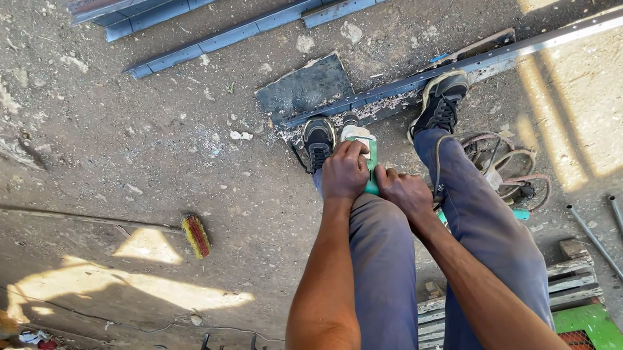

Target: The person holds a green power grinder with both hands and works it along a long metal bar laid on the ground between their feet, producing debris. They later set the tool down, reposition the metal bars on the ground, pick the grinder back up, and resume working on a bar.

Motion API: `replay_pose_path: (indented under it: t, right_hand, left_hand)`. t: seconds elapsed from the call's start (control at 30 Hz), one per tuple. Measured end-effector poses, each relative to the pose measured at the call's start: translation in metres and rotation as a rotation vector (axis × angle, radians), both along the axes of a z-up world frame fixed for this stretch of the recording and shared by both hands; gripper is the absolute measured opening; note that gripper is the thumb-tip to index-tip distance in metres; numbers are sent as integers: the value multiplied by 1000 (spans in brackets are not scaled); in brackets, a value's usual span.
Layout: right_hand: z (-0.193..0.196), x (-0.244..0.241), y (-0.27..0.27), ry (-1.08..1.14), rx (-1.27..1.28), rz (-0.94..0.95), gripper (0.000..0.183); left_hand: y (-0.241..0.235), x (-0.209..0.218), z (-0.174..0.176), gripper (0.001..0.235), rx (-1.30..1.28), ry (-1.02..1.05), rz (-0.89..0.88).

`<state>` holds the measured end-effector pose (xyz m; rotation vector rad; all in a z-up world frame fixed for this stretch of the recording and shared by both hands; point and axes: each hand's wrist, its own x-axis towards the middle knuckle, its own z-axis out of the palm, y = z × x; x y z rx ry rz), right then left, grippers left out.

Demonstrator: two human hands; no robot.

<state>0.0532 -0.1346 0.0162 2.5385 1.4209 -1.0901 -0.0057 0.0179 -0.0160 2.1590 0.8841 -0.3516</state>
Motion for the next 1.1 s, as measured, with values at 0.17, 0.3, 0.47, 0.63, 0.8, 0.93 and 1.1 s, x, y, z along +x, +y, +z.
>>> replay_pose_path:
  t: [0.17,0.3,0.47,0.63,0.8,0.93,1.1]
  right_hand:
    - [-6,-3,-3,-26,19,6,12]
    - [-6,-4,-2,-105,61,50,12]
    - [-8,-7,-7,-112,45,58,11]
    - [-6,-3,-6,-76,17,70,8]
    - [1,-2,-4,-121,23,84,12]
    - [-5,-5,-9,-54,-8,21,8]
    - [0,-1,-6,-224,55,134,9]
  left_hand:
    - [3,2,7,15,2,-5,6]
    - [1,-3,4,15,-3,0,28]
    - [-5,-5,-1,14,-18,11,27]
    - [-10,-8,-6,15,-6,18,49]
    - [-10,-10,-4,15,-10,-1,50]
    - [-12,-6,-8,15,-9,-16,31]
    - [-14,-10,-11,16,-12,-21,13]
